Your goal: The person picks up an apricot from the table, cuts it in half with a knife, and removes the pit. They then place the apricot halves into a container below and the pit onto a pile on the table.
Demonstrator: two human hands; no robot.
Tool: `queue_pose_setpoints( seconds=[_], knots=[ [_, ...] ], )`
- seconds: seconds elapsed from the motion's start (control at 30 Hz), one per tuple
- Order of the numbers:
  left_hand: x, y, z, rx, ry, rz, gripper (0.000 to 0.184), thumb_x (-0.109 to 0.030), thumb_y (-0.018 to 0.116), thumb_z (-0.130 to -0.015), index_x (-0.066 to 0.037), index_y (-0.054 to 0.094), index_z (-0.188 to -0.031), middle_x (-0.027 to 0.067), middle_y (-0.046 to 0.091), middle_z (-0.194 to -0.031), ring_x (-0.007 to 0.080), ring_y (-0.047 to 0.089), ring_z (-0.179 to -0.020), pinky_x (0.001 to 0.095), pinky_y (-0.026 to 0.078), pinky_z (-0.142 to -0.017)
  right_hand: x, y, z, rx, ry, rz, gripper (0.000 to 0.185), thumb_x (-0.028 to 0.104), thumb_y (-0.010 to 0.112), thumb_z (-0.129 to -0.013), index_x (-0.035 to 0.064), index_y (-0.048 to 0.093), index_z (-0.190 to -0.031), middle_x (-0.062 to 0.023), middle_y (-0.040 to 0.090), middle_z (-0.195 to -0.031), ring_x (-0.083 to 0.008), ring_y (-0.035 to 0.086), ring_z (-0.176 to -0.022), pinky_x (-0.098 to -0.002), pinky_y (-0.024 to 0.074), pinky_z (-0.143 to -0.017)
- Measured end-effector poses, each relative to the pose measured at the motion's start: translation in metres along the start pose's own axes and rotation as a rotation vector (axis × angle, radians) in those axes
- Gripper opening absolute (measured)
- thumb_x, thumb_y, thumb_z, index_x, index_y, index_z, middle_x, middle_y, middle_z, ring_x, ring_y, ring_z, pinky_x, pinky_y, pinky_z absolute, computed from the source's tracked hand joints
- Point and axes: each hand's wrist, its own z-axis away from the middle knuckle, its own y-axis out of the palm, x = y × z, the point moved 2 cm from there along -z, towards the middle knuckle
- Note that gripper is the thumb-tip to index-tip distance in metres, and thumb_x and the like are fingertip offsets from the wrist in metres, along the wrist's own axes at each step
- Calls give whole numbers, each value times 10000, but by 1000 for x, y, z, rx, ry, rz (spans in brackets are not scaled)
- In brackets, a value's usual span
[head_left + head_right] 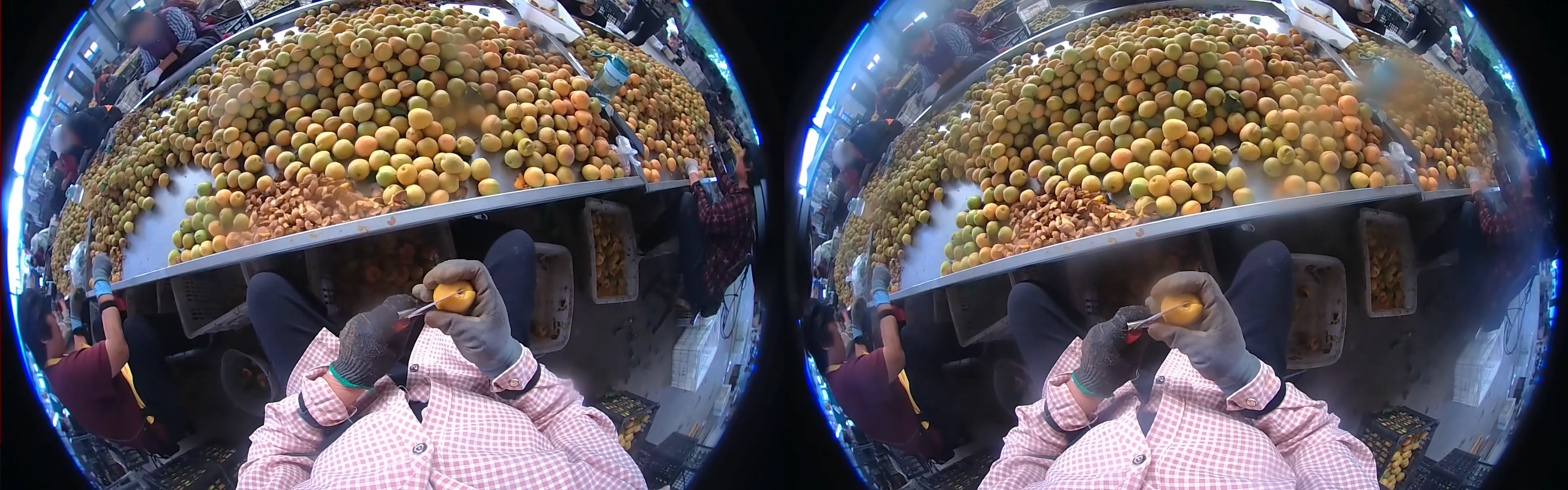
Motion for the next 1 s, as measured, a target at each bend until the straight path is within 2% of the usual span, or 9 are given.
queue_pose_setpoints(
  seconds=[0.2, 0.4, 0.5, 0.57, 0.7, 0.8, 0.87, 0.93, 1.0],
  knots=[
    [-2, -3, -7, 3, 67, -58, 308, -98, 654, -788, -90, 607, -1093, 166, 657, -912, 343, 649, -817, 389, 526, -661, 9, 0, -1, 134, -116, 153, 464, -42, 750, -715, 94, 491, -1075, -65, 542, -1028, -144, 565, -928, -317, 461, -950],
    [-5, 5, -20, 38, -50, -103, 233, -183, 590, -837, -113, 604, -1059, 159, 662, -849, 351, 649, -767, 414, 516, -625, 10, 8, 4, -99, -169, 514, 407, -38, 727, -750, 83, 482, -1052, -58, 548, -999, -142, 567, -913, -335, 457, -965],
    [-7, 11, -23, 3, -67, -131, 229, -201, 583, -845, -125, 596, -1060, 162, 661, -843, 360, 646, -761, 425, 512, -619, 3, 6, -1, -111, -119, 298, 387, -40, 691, -786, 62, 476, -1091, -64, 561, -1013, -169, 584, -983, -334, 465, -951],
    [-11, 14, -25, -9, -75, -169, 233, -204, 591, -841, -128, 592, -1062, 165, 661, -844, 365, 645, -763, 431, 510, -617, -2, 6, -9, -221, 39, -368, 399, 56, 668, -844, 35, 453, -1180, -89, 573, -1105, -211, 584, -1056, -338, 469, -939],
    [-7, 9, -36, 28, -268, -149, 314, -167, 656, -782, -108, 584, -1082, 183, 658, -883, 388, 632, -807, 454, 504, -667, 3, -6, -24, -30, 89, -142, 532, 324, 618, -889, 19, 411, -1273, -148, 529, -1251, -248, 546, -1150, -335, 471, -933],
    [-11, 5, -36, 19, -246, -148, 304, -213, 642, -808, -109, 561, -1082, 182, 657, -857, 389, 635, -793, 462, 502, -647, 7, -16, -25, 91, 38, 175, 537, 347, 604, -893, 15, 414, -1269, -167, 543, -1220, -259, 508, -1201, -347, 469, -942],
    [-15, 10, -32, 4, -217, -141, 282, -243, 623, -828, -111, 546, -1064, 181, 654, -828, 388, 637, -777, 469, 500, -624, 6, -5, -24, 81, -33, 61, 539, 375, 568, -910, 3, 411, -1268, -187, 561, -1189, -269, 490, -1218, -350, 471, -947],
    [-16, 17, -28, -49, -238, -49, 282, -256, 627, -825, -125, 545, -1061, 186, 651, -821, 395, 635, -780, 476, 497, -625, -5, -5, -27, -51, 3, -549, 535, 391, 534, -924, -5, 411, -1262, -193, 553, -1200, -273, 490, -1218, -371, 467, -963],
    [-13, 13, -28, -66, -235, -52, 273, -241, 618, -826, -132, 545, -1065, 189, 649, -821, 399, 633, -782, 477, 496, -626, -11, -2, -30, -24, -8, -649, 534, 392, 517, -932, 9, 400, -1284, -181, 534, -1237, -252, 516, -1178, -386, 466, -957]
  ],
)
